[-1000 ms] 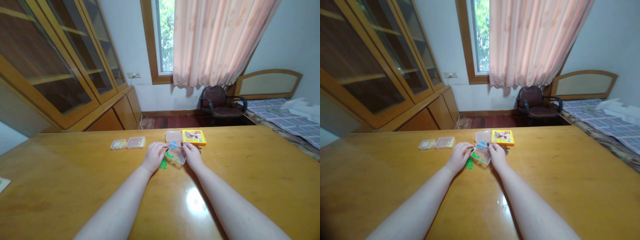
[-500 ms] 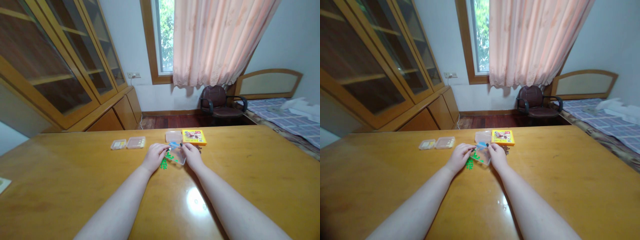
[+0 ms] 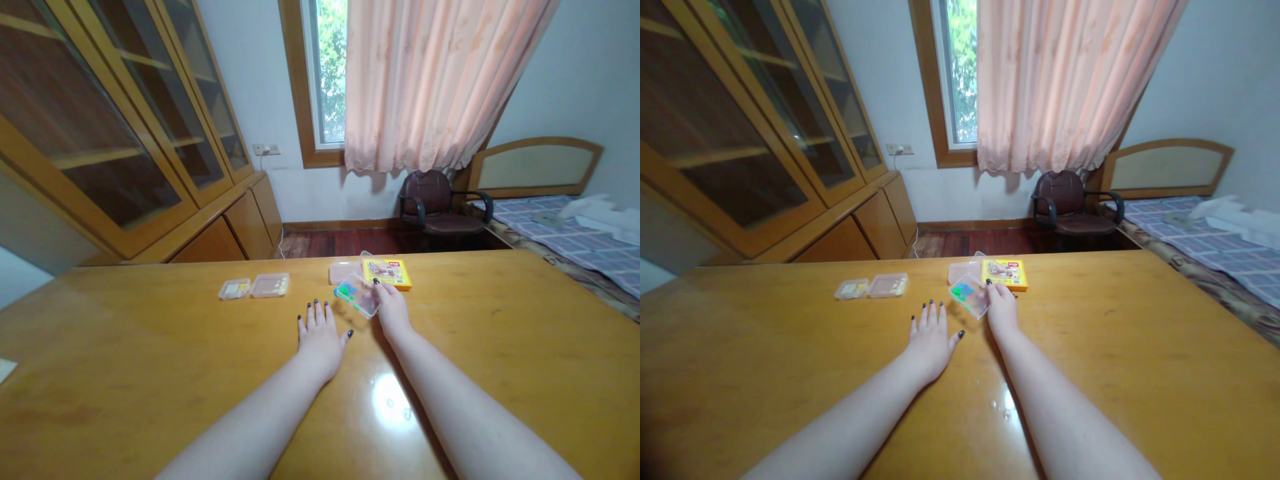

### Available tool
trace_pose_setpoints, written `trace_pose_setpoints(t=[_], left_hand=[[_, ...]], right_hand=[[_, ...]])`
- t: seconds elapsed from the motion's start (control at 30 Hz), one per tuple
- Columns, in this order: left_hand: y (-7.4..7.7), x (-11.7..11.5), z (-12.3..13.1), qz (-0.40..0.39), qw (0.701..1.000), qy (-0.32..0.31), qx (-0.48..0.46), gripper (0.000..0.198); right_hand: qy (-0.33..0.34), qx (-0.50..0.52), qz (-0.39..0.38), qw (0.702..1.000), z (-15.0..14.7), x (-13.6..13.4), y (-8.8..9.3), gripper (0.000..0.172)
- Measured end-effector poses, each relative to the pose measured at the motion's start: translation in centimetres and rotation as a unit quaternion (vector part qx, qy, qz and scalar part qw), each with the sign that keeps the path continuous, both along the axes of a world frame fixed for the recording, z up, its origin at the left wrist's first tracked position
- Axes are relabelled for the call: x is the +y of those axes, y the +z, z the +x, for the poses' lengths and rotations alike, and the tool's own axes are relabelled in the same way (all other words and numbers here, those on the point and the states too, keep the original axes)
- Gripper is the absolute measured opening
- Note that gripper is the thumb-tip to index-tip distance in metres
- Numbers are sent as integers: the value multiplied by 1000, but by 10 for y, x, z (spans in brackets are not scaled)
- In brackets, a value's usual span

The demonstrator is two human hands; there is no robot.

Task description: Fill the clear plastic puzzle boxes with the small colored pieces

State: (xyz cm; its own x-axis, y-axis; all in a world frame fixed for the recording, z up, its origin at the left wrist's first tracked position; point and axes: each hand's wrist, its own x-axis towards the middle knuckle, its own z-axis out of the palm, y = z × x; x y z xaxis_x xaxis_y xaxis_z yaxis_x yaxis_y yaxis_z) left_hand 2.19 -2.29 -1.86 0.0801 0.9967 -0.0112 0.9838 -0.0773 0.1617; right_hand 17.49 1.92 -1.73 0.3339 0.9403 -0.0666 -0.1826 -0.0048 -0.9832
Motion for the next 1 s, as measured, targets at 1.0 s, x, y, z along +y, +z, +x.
trace_pose_setpoints(t=[1.0], left_hand=[[25,39,-49,0,940,-286,-187,17]], right_hand=[[-7,-4,6,1000,-3,1,2,28]])
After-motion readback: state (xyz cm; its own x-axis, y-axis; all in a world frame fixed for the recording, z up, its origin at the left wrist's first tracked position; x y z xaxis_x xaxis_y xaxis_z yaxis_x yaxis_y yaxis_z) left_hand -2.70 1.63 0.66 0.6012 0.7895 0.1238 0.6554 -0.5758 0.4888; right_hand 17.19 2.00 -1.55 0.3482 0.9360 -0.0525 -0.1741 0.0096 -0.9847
